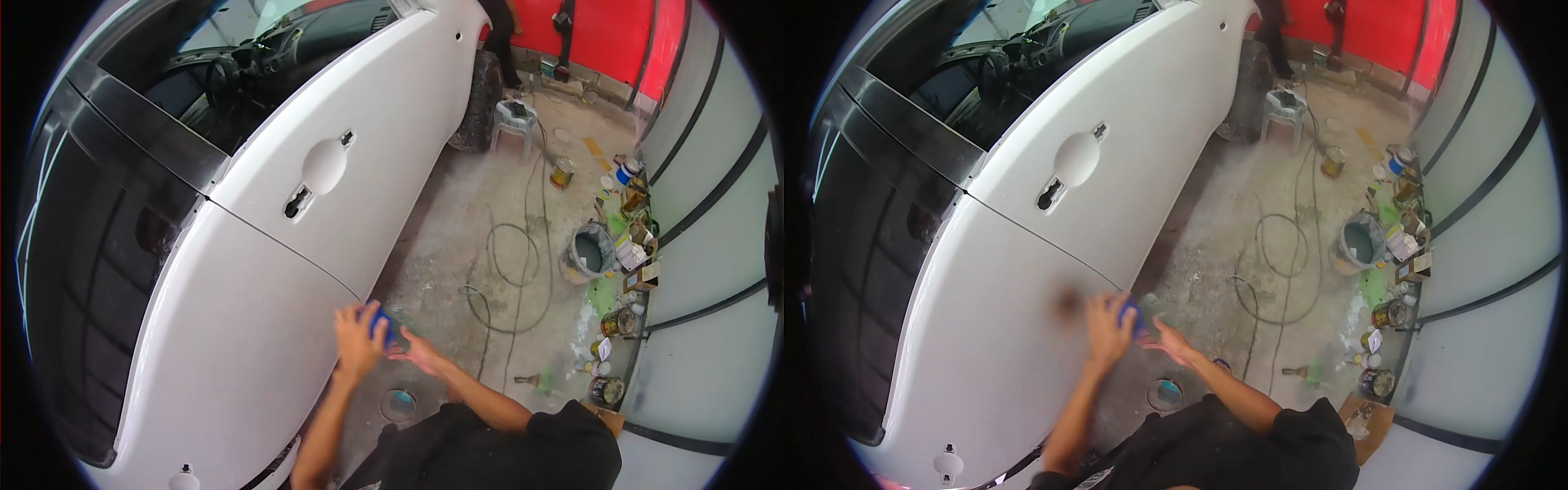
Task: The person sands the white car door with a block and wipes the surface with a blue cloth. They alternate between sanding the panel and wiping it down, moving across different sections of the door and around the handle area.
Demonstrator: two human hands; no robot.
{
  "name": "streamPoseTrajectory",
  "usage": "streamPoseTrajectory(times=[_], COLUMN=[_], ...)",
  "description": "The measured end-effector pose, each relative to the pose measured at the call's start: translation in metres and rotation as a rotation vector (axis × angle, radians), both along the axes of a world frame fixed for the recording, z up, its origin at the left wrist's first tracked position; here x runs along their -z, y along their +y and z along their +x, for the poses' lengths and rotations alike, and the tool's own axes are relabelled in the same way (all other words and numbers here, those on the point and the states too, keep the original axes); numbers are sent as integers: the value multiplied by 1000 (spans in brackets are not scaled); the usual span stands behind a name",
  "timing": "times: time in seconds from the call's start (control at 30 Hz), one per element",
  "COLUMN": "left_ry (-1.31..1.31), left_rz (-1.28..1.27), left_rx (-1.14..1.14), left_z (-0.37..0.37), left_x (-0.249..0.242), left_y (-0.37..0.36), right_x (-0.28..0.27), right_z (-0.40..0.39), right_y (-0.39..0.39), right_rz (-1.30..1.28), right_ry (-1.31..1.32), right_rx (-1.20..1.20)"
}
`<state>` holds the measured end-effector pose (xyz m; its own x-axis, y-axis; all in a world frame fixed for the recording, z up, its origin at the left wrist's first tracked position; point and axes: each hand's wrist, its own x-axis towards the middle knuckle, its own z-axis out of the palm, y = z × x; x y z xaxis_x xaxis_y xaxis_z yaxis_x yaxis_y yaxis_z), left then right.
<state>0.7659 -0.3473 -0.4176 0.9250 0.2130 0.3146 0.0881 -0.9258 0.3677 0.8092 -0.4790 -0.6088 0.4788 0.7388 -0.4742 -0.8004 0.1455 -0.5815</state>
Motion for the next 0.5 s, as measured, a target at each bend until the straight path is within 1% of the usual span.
streamPoseTrajectory(times=[0.03, 0.07, 0.13, 0.17, 0.23, 0.27, 0.3, 0.33, 0.37, 0.43, 0.47, 0.5], left_ry=[57, 32, 38, 35, 32, 15, 34, 47, 170, 38, -38, -4], left_rz=[-53, -122, -375, -411, -496, -542, -605, -669, -709, -874, -948, -1120], left_rx=[-11, -79, -222, -229, -267, -261, -328, -402, -477, -453, -437, -535], left_z=[-13, -23, -42, -50, -74, -85, -96, -108, -119, -148, -165, -180], left_x=[36, 67, 91, 100, 117, 117, 110, 103, 85, 87, 91, 92], left_y=[-20, -40, -53, -50, -44, -36, -32, -28, -22, -12, -10, -9], right_x=[-1, -7, -24, -31, -35, -36, -30, -23, -30, -37, -30, -17], right_z=[-3, -4, -12, -17, -34, -47, -53, -58, -57, -69, -76, -81], right_y=[12, 13, 12, 13, 16, 15, 19, 17, 18, 26, 33, 43], right_rz=[70, -14, -182, -267, -335, -366, -352, -339, -321, -318, -336, -346], right_ry=[67, 17, -87, -139, -302, -381, -450, -484, -515, -616, -689, -769], right_rx=[51, 48, 36, 23, 59, 70, 96, 52, -4, -110, -153, -186])
